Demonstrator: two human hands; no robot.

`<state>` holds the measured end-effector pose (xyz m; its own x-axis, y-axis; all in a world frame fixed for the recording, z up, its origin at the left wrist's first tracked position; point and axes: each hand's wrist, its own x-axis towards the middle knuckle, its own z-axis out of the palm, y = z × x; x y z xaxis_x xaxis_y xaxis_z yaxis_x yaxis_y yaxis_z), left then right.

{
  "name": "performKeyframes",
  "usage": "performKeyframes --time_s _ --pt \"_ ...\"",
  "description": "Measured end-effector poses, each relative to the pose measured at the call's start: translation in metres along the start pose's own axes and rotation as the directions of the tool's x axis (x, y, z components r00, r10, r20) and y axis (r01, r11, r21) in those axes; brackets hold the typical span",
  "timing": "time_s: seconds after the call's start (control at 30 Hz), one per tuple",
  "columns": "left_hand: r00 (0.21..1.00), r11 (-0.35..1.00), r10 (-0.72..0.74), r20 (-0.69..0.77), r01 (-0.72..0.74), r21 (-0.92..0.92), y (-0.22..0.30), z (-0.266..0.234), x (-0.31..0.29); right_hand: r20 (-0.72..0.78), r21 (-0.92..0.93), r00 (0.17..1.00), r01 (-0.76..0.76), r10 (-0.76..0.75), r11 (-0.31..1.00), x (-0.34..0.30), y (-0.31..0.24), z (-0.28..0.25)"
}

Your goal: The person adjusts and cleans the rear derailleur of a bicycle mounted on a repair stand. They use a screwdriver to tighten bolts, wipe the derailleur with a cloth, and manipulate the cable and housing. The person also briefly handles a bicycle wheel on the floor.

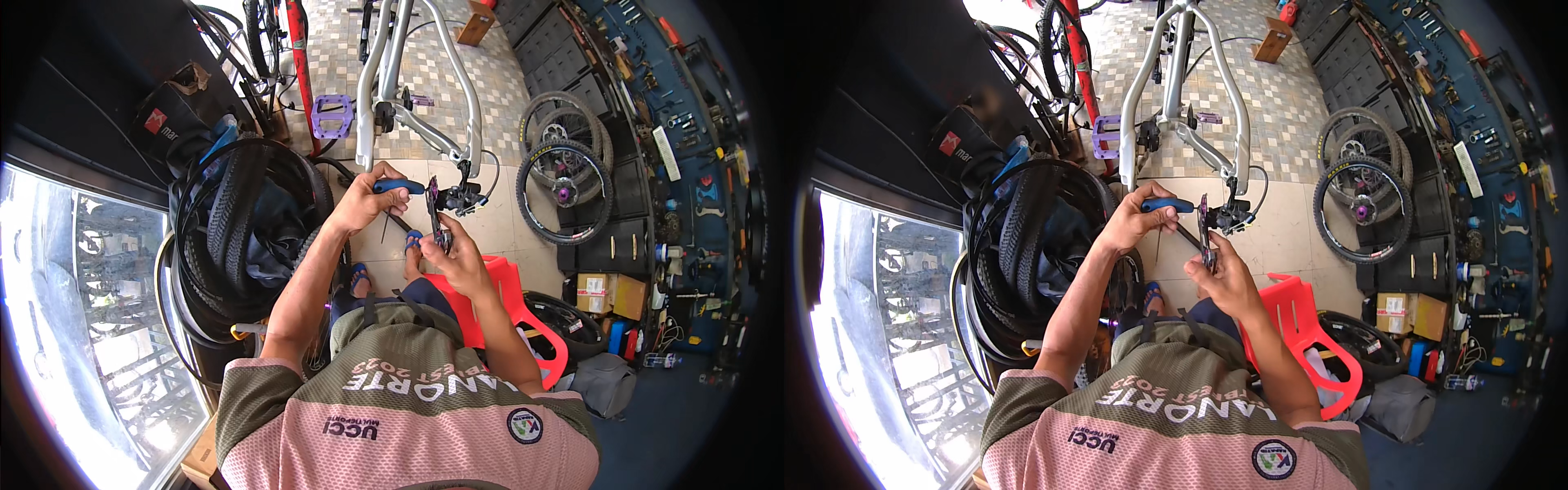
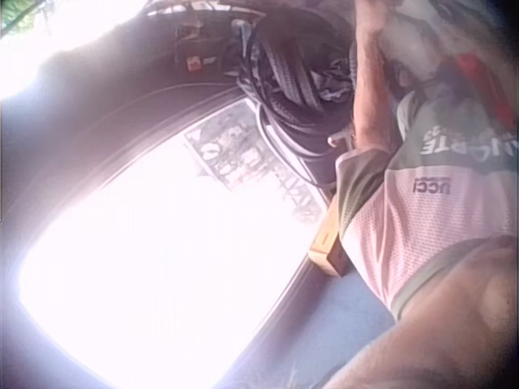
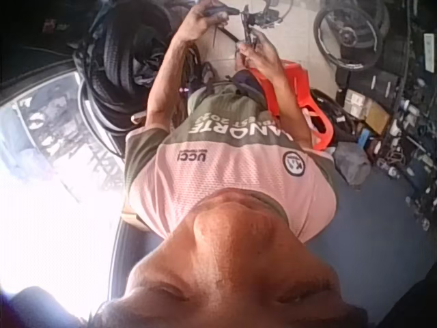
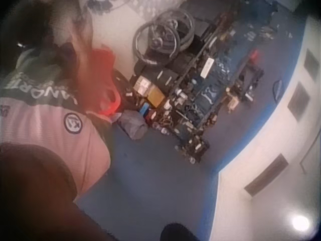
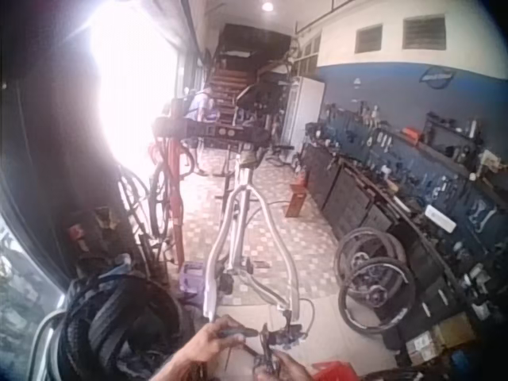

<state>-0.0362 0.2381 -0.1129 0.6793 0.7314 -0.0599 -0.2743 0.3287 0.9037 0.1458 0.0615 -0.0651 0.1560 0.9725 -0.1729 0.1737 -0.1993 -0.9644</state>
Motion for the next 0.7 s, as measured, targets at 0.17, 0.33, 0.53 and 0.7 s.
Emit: performKeyframes --time_s 0.17,0.33,0.53,0.7 --pt "0.96 0.878 -0.277 -0.049 0.232 -0.418 -0.006 0.022 0.002 -0.147 -0.624 0.98 0.014 -0.134 0.782 0.003 -0.02 0.014" --pt "0.958 0.965 -0.159 -0.239 0.1 -0.241 -0.032 0.028 0.016 -0.176 -0.657 0.964 0.036 -0.199 0.753 0.004 -0.003 0.013" --pt "0.943 0.994 0.099 -0.319 -0.109 -0.012 -0.041 0.029 0.023 -0.156 -0.667 0.976 0.01 -0.152 0.745 0.004 -0.012 0.011" --pt "0.918 0.955 0.289 -0.27 -0.257 0.148 -0.055 0.019 0.028 -0.151 -0.67 0.975 0.019 -0.162 0.742 0.004 -0.009 0.009"
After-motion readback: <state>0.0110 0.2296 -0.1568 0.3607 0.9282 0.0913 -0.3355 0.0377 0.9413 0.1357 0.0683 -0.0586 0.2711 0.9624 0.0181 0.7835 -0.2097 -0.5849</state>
